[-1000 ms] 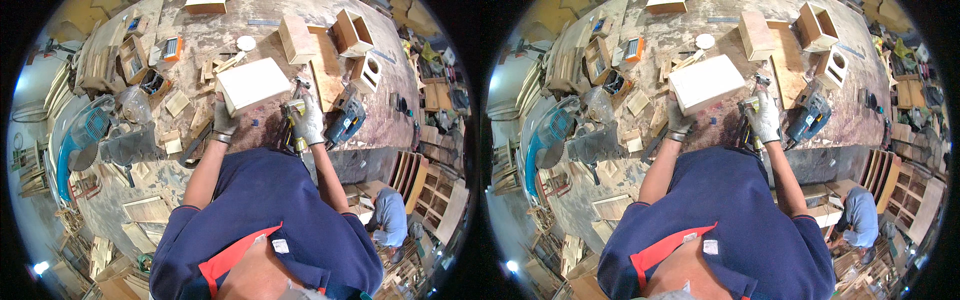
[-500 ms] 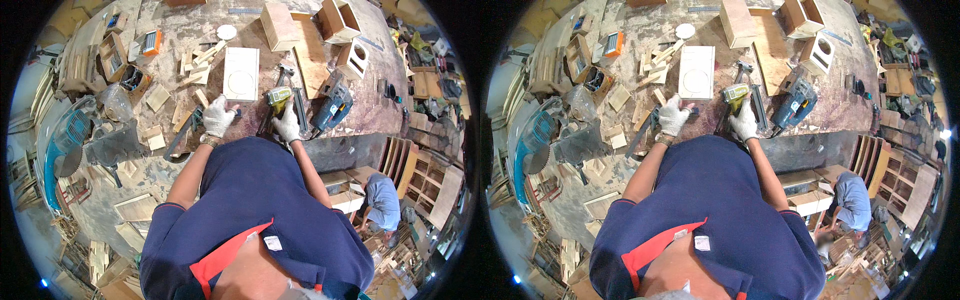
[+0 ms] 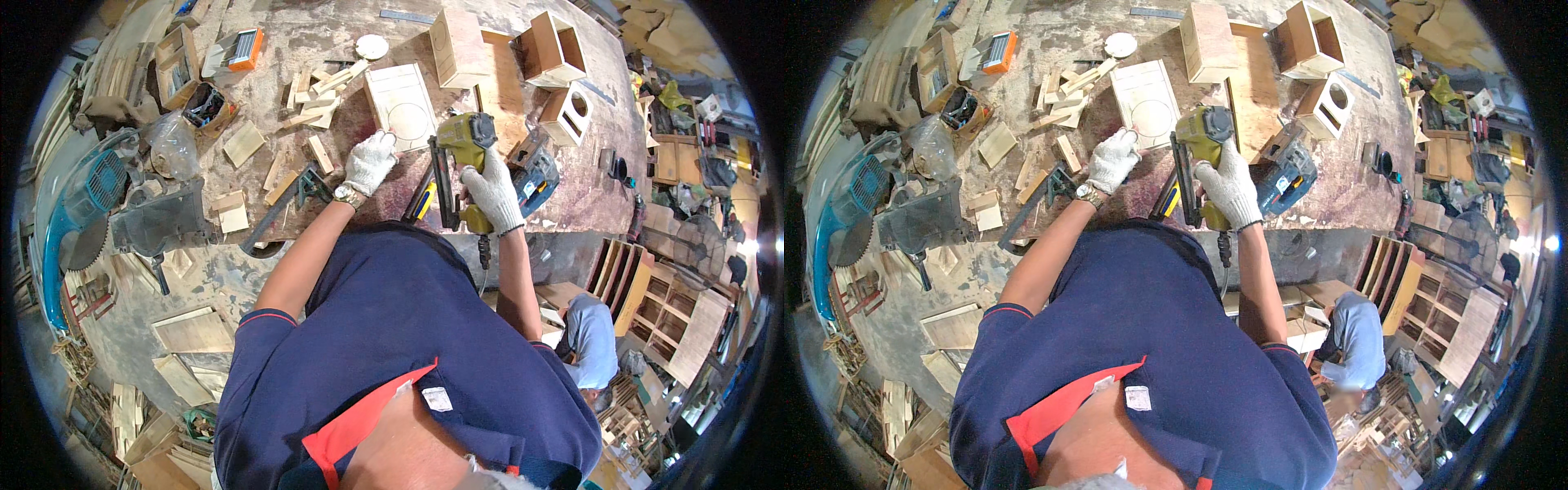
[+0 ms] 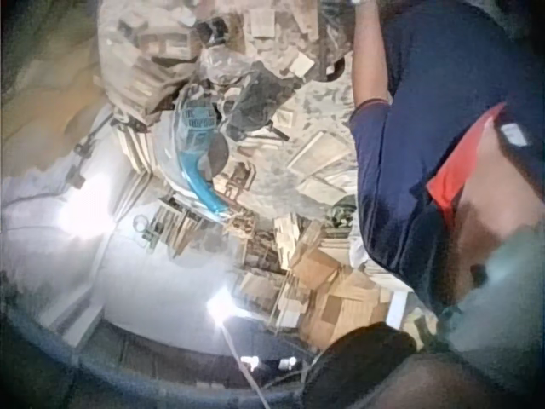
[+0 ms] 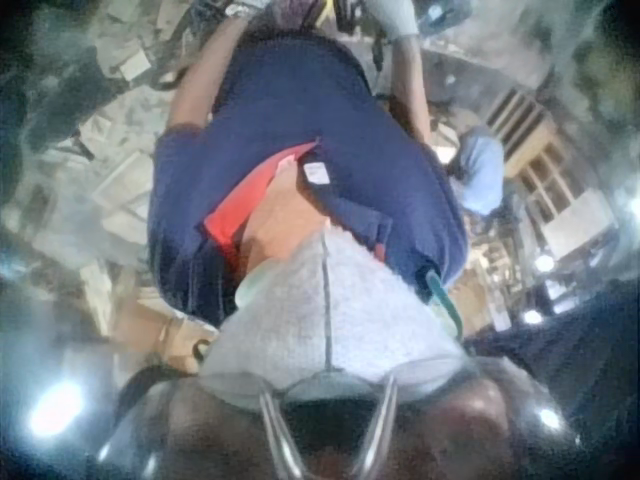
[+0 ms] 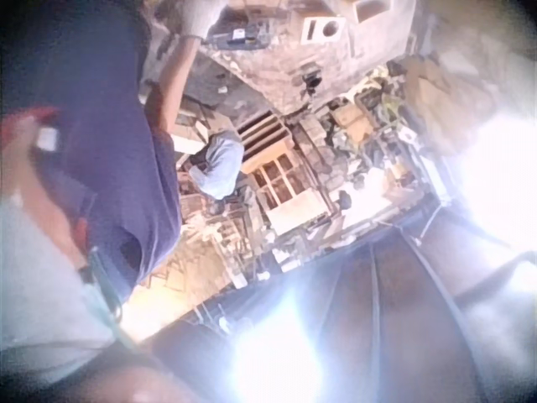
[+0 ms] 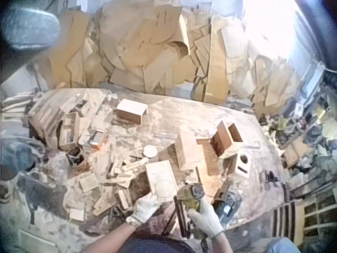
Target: The person uses a nail gun to assemble small wooden boxes on a workbench. They pick up wooden pieces, align them, and fasten them together, then place the finished boxes aside.
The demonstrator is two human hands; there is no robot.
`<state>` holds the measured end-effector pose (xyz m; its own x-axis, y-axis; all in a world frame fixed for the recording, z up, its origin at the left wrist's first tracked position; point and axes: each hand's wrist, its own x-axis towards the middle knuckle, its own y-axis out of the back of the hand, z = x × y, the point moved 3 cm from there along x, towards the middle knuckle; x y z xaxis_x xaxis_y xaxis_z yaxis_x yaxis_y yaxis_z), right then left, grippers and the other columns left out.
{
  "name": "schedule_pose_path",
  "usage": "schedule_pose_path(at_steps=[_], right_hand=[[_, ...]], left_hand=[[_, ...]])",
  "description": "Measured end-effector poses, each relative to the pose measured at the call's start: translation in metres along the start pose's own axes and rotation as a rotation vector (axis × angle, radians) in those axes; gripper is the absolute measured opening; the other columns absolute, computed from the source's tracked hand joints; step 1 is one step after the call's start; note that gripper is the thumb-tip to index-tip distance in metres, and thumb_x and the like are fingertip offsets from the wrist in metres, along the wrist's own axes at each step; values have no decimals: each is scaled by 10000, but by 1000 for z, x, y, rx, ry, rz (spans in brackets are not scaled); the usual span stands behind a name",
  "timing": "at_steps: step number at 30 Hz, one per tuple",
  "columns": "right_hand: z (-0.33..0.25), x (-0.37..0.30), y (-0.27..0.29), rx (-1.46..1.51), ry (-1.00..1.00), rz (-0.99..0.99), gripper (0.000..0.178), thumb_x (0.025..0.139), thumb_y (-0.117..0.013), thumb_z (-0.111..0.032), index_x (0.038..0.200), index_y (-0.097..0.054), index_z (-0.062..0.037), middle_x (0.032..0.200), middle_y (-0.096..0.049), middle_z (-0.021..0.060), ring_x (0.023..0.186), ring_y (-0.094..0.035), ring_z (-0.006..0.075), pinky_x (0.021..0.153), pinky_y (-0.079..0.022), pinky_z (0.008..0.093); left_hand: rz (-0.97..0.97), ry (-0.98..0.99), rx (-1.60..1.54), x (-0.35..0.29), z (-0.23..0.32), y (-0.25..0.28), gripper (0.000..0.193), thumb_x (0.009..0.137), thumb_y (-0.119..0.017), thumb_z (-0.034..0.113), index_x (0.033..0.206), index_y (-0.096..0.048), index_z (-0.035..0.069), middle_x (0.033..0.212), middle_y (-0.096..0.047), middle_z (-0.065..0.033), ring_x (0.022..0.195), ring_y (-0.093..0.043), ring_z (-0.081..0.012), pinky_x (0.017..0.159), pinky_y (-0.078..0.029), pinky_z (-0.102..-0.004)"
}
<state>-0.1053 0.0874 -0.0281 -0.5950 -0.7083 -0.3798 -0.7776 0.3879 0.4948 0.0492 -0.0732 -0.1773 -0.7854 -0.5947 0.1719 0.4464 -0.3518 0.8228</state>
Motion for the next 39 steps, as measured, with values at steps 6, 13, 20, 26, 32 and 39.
schedule_pose_path(at_steps=[6, 13, 20, 26, 32, 39], right_hand=[[-2, 11, -11, -95, 27, -47, 459, 911, -639, -103, 1340, -499, -23, 853, -677, 106, 552, -627, 148, 529, -524, 318], [2, 22, -15, -379, 177, 38, 497, 912, -646, -128, 1371, -483, -31, 846, -686, 110, 573, -629, 156, 552, -526, 326], [-15, 15, -27, -259, 187, -76, 567, 874, -643, -185, 1385, -465, -15, 1069, -699, 309, 994, -693, 471, 889, -538, 515], [-10, 8, -4, -122, 4, -25, 552, 882, -677, -188, 1384, -490, -50, 882, -728, 188, 729, -722, 311, 692, -568, 435], [49, 21, -11, -581, 54, 447, 600, 809, -749, -224, 1336, -525, -46, 1178, -594, 301, 991, -655, 493, 863, -546, 509], [99, 16, -48, -544, -104, 248, 888, 805, -810, -402, 1529, -404, -87, 1384, -491, 318, 1188, -593, 500, 956, -532, 526]], left_hand=[[1, -33, 4, -2, -4, 0, 415, 890, -718, 358, 1168, -629, 62, 1039, -648, -147, 946, -675, -336, 795, -565, -446], [38, -52, -2, -2, -2, 1, 310, 853, -698, 227, 1108, -615, 71, 987, -639, -131, 935, -673, -320, 807, -565, -430], [-32, -23, -62, -3, -3, 6, 351, 739, -717, 135, 1067, -609, 73, 1008, -626, -143, 965, -653, -347, 838, -556, -459], [31, -18, -84, -7, -2, 12, 383, 773, -787, 248, 1071, -629, 68, 994, -612, -143, 973, -641, -358, 827, -546, -473], [38, -85, -11, -8, -6, 7, 401, 855, -747, 261, 1190, -637, 69, 1020, -619, -133, 969, -648, -330, 834, -549, -437], [-27, -182, 56, -27, -38, 45, 454, 901, -696, 192, 1344, -628, 118, 1135, -646, -145, 1021, -659, -321, 842, -547, -440]])
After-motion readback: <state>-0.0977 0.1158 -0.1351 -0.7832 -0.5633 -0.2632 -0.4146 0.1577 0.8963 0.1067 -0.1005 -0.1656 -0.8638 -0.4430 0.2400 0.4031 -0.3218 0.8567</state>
